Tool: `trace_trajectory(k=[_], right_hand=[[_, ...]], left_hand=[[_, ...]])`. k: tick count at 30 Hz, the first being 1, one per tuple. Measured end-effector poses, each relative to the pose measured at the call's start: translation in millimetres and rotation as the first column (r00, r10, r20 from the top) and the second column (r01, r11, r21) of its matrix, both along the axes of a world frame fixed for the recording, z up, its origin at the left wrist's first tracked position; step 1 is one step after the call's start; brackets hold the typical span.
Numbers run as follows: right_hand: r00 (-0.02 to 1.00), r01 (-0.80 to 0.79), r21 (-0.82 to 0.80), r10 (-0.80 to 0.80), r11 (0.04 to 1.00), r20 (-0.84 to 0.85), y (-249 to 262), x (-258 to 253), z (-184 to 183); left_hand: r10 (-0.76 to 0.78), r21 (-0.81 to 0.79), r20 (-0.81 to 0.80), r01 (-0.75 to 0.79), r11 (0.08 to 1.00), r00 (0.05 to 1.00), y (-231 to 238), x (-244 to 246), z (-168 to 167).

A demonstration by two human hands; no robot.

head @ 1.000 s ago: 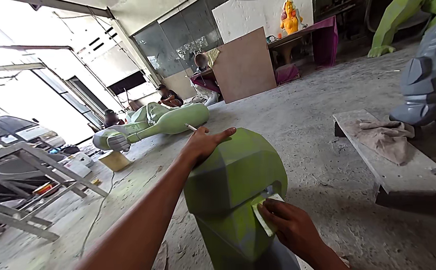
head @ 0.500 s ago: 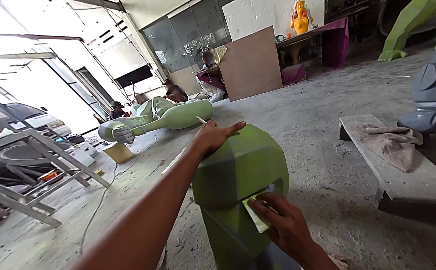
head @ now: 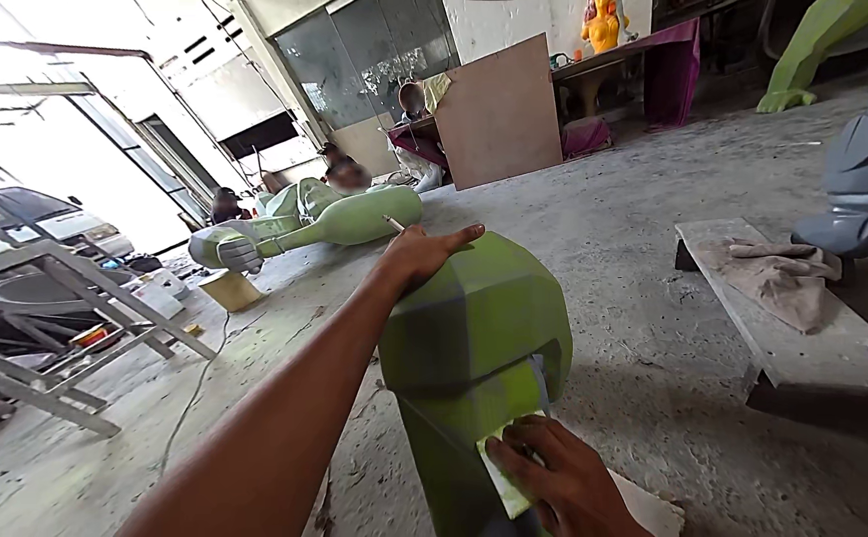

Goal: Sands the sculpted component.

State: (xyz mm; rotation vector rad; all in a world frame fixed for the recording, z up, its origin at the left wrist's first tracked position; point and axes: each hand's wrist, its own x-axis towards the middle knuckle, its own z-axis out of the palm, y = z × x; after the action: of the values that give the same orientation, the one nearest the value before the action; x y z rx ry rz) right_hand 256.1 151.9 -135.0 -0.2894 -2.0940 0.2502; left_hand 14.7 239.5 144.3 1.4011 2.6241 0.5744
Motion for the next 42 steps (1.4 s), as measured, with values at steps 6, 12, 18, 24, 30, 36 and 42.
trace_trajectory(k=[6,12,18,24,30,36,42], right_hand=[[0.999,-0.037,0.056,0.037,0.998,-0.001,-0.2,2.4,-18.4],[0.980,-0.073,-0.019,0.069,0.997,-0.185,27.5,3.5,3.7],[0.993,0.015,0.072,-0.006,0.997,-0.118,40.3,-11.4,-3.1],[0.998,0.028,0.139,-0.020,0.990,-0.056,32.3,6.6,-37.7],[0.977,-0.060,-0.031,0.052,0.998,-0.209,46.2,-10.0,-1.9],[0.979,-0.059,-0.092,0.040,0.994,-0.198,41.2,-36.1,11.0],[0.991,-0.133,-0.146,0.129,0.980,-0.040,40.1,-18.5,20.7]], left_hand=[[-0.032,0.022,0.006,0.032,0.999,0.999,-1.9,-4.5,-1.7],[-0.063,0.024,0.016,0.063,0.998,0.998,-8.0,-4.9,-1.2],[-0.052,0.030,0.006,0.052,0.998,0.999,-11.1,-7.4,-4.1],[-0.063,0.034,0.009,0.062,0.997,0.998,-12.9,-18.1,-6.0],[-0.082,0.040,0.009,0.082,0.996,0.997,-12.6,-19.8,-6.1],[-0.072,0.048,0.010,0.071,0.996,0.997,-13.7,-14.1,-6.0],[-0.052,0.035,-0.002,0.052,0.998,0.999,-14.4,-11.5,-5.0]])
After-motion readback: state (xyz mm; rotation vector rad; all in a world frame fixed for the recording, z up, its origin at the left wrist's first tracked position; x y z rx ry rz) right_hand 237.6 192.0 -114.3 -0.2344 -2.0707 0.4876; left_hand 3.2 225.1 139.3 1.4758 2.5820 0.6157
